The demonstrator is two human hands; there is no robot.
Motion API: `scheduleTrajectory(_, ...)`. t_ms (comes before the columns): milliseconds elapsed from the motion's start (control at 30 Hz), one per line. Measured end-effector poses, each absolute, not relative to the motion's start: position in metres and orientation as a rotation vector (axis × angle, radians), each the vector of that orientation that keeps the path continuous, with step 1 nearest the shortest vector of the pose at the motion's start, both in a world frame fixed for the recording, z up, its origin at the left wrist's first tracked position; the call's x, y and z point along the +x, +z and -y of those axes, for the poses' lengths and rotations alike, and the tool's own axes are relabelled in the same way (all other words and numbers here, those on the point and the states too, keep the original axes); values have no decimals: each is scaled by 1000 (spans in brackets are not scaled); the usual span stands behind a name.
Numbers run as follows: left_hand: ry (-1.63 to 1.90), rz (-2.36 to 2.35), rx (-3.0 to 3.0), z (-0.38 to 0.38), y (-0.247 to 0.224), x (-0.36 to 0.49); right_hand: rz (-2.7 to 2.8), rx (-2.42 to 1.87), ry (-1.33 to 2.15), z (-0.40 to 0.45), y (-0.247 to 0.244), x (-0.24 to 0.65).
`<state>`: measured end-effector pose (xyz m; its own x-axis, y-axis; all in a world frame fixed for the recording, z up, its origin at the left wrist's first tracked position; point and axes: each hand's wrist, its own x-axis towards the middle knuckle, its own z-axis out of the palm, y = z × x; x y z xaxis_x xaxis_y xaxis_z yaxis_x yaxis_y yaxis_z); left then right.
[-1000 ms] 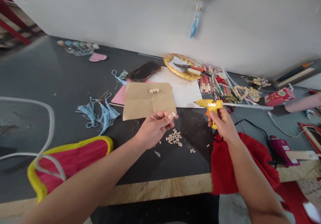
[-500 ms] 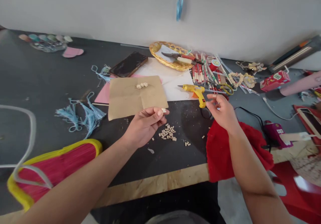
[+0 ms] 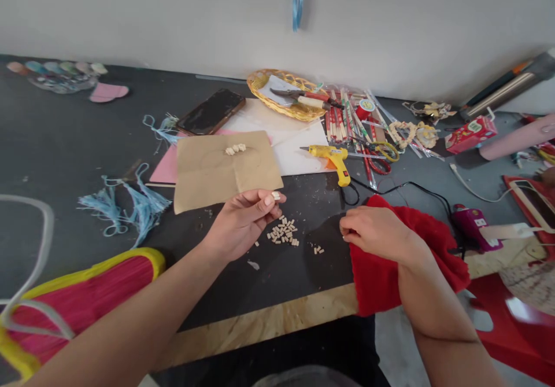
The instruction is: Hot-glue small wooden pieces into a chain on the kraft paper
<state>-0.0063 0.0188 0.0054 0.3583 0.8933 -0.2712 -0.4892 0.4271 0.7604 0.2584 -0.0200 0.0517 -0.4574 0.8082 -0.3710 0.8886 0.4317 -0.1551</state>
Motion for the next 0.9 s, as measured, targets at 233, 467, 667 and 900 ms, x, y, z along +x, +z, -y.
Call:
scheduleTrajectory(233,890,-763,670,-10,11,-1,-3024,1813,-883,12,47,244)
scheduleTrajectory(467,774,-727,828,-2,11,2,-3471,1843,-987,25,27,202)
scheduleTrajectory(667,751,-699,889,0,7,3,-3574,1810,-905,27,23,193)
scheduleTrajectory(900,737,-709,940,0,8,4,-3563,1788,-858,26,23,193)
